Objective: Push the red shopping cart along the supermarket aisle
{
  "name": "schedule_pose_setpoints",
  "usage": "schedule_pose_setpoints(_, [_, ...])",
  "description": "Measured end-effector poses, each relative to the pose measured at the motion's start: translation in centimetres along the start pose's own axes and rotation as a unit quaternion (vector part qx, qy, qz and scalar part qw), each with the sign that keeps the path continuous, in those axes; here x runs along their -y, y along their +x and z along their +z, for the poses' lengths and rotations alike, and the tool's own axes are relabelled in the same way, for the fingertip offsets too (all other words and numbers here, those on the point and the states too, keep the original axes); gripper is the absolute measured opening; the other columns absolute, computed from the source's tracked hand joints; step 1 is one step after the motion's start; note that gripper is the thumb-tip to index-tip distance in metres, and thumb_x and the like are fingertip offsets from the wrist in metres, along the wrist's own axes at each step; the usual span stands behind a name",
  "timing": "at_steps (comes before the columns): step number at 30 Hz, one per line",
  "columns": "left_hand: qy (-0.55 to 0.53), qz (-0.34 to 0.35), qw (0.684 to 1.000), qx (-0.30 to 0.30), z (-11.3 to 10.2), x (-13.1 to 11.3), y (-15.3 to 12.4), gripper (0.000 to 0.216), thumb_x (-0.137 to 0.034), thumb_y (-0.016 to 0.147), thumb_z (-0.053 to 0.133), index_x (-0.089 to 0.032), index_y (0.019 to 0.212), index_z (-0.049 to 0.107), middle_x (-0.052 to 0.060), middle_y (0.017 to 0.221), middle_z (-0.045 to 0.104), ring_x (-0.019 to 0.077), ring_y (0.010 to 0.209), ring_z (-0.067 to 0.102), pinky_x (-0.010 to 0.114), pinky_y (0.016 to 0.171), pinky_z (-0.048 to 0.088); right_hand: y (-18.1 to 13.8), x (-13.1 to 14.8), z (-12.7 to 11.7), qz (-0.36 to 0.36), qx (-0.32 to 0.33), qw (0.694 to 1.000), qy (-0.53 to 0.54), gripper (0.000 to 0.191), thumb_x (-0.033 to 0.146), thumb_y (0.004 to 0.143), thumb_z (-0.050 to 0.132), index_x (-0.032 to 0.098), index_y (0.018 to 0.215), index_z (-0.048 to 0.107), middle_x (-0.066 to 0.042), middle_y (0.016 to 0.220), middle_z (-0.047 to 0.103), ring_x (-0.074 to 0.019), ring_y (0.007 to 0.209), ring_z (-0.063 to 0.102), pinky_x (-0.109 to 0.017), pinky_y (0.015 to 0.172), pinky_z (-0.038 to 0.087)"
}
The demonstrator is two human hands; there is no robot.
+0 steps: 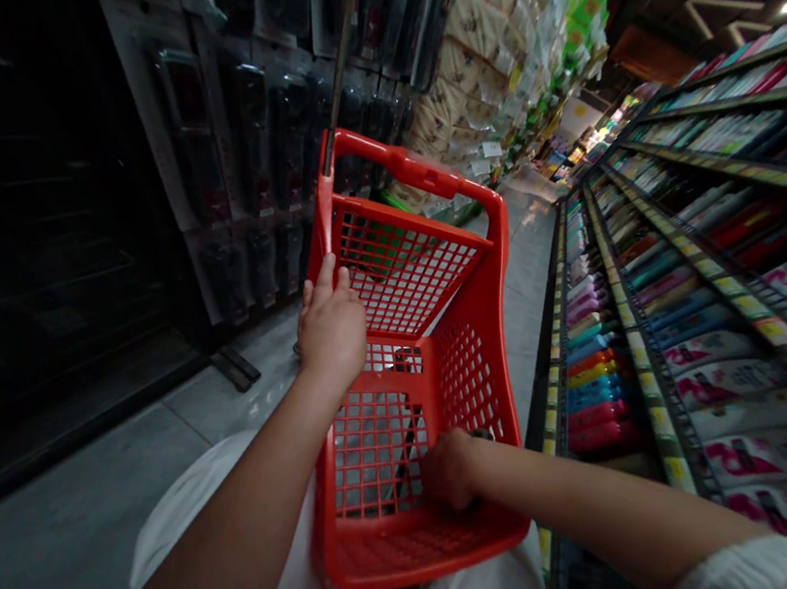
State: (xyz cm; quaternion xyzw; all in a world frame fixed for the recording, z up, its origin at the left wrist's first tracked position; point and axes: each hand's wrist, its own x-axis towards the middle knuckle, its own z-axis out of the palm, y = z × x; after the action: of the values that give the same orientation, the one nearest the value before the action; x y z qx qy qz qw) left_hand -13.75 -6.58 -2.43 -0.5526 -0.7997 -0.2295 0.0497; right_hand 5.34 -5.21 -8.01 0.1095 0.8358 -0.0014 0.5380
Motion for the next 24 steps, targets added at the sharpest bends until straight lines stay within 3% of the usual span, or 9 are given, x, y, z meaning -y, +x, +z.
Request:
schedule_pose_setpoints(1, [0.001, -0.001, 1.000, 0.004, -0.1, -0.1, 0.0, 0.045, -0.007, 0.090, 0.031, -0.009, 0.113, 0.069, 0.012, 0.149, 0.045, 0.0277, 0.149, 0.014, 0.047, 0.121, 0.020, -0.6, 0.1, 0.2, -0.008, -0.005, 1.000, -0.005, 0.019, 0.015, 0.066, 0.074, 0.016, 0.085, 0.073, -0.015, 0.100, 0.072, -0.0355, 0.095, 0.068, -0.054, 0.077, 0.056])
schedule_pose_setpoints(3, [0.003, 0.001, 1.000, 0.004, -0.2, -0.2, -0.1, 0.045, -0.006, 0.090, 0.030, -0.005, 0.114, 0.068, 0.015, 0.148, 0.046, 0.0280, 0.149, 0.013, 0.044, 0.121, 0.021, -2.1, -1.1, -0.3, 0.043, -0.066, 0.997, -0.012, 0.019, 0.015, 0.071, 0.071, 0.015, 0.090, 0.073, -0.016, 0.103, 0.072, -0.0347, 0.097, 0.068, -0.051, 0.079, 0.056])
schedule_pose_setpoints(5, [0.004, 0.007, 1.000, -0.002, -0.2, -0.2, -0.1, 0.046, -0.006, 0.090, 0.029, -0.003, 0.115, 0.067, 0.017, 0.147, 0.047, 0.0282, 0.149, 0.014, 0.043, 0.121, 0.022, -3.7, -3.8, -1.8, 0.114, -0.137, 0.984, -0.019, 0.022, 0.018, 0.078, 0.067, 0.016, 0.099, 0.073, -0.016, 0.110, 0.071, -0.0325, 0.103, 0.067, -0.045, 0.082, 0.055])
schedule_pose_setpoints(9, [-0.017, 0.012, 1.000, -0.018, -0.1, -0.1, 0.0, 0.046, -0.007, 0.091, 0.028, -0.005, 0.114, 0.068, 0.017, 0.145, 0.049, 0.0274, 0.149, 0.015, 0.043, 0.120, 0.024, -5.9, -10.4, -5.8, 0.216, -0.220, 0.950, -0.038, 0.024, 0.019, 0.087, 0.055, 0.017, 0.103, 0.072, -0.015, 0.115, 0.068, -0.0298, 0.103, 0.065, -0.035, 0.077, 0.052])
schedule_pose_setpoints(14, [-0.023, 0.012, 1.000, -0.010, 0.0, 0.0, -0.1, 0.045, -0.006, 0.091, 0.028, -0.007, 0.112, 0.068, 0.014, 0.146, 0.048, 0.0271, 0.149, 0.015, 0.046, 0.120, 0.023, -7.0, -16.4, -8.1, 0.275, -0.316, 0.903, -0.095, 0.030, 0.024, 0.092, 0.047, 0.021, 0.108, 0.072, -0.013, 0.123, 0.062, -0.0314, 0.111, 0.054, -0.040, 0.085, 0.043])
schedule_pose_setpoints(19, [-0.036, 0.015, 0.999, -0.017, 0.3, 0.3, -0.1, 0.044, -0.007, 0.091, 0.030, -0.011, 0.111, 0.069, 0.013, 0.146, 0.049, 0.0272, 0.149, 0.016, 0.050, 0.120, 0.020, -7.3, -17.1, -7.1, 0.259, -0.337, 0.894, -0.139, 0.043, 0.052, 0.080, 0.063, 0.019, 0.104, 0.073, -0.017, 0.125, 0.058, -0.0353, 0.115, 0.046, -0.050, 0.096, 0.035])
schedule_pose_setpoints(21, [-0.045, 0.015, 0.999, -0.016, 0.4, 0.4, -0.1, 0.043, -0.008, 0.091, 0.031, -0.012, 0.111, 0.069, 0.012, 0.147, 0.049, 0.0274, 0.149, 0.016, 0.050, 0.120, 0.019, -7.3, -16.6, -6.6, 0.267, -0.323, 0.899, -0.129, 0.040, 0.043, 0.078, 0.067, 0.019, 0.109, 0.071, -0.018, 0.121, 0.059, -0.0342, 0.111, 0.050, -0.047, 0.092, 0.038])
schedule_pose_setpoints(24, [-0.048, 0.019, 0.999, -0.010, 0.4, 0.4, 0.0, 0.043, -0.007, 0.089, 0.032, -0.013, 0.110, 0.069, 0.010, 0.147, 0.048, 0.0269, 0.149, 0.015, 0.049, 0.121, 0.019, -7.3, -15.7, -5.9, 0.248, -0.301, 0.915, -0.106, 0.031, 0.023, 0.087, 0.054, 0.020, 0.114, 0.068, -0.016, 0.111, 0.063, -0.0297, 0.101, 0.059, -0.039, 0.082, 0.044])
